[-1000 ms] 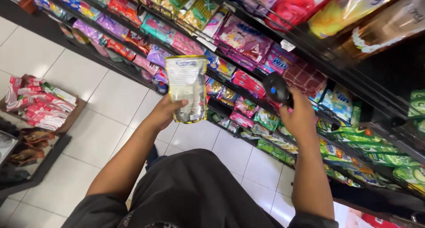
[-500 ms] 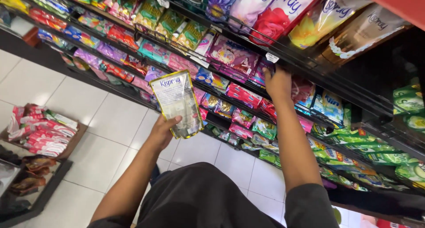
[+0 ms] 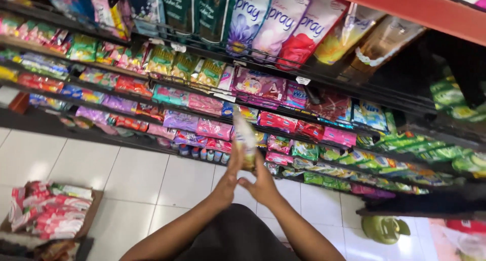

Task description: Scanning item pouches and restocking them on grocery store shelves.

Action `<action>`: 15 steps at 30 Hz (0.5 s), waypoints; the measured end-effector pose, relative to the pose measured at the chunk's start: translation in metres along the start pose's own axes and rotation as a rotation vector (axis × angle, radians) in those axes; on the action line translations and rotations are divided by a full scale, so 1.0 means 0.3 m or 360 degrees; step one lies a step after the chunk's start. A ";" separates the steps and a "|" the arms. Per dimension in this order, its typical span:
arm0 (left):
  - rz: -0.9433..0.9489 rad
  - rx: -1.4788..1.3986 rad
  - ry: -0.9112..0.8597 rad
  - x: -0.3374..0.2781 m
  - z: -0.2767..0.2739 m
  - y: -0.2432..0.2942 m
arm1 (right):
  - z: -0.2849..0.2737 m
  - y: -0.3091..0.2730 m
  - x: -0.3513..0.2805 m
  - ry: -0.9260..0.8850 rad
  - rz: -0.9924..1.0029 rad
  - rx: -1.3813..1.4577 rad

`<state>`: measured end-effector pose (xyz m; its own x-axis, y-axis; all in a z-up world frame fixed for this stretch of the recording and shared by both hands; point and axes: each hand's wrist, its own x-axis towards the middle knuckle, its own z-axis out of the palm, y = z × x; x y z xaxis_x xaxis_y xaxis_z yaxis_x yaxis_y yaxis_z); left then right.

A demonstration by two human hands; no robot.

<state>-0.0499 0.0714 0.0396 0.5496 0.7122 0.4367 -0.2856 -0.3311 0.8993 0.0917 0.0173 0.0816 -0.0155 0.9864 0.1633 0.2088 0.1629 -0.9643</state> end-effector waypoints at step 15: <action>0.0415 0.0047 -0.0674 0.306 -0.163 0.324 | -0.418 -0.383 0.159 0.1366 -0.1089 -0.1478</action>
<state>-0.0654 0.1349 0.1660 0.7352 0.2913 0.6120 -0.4371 -0.4864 0.7565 0.1894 0.0431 0.2264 0.1420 0.3502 0.9259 0.9570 0.1906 -0.2188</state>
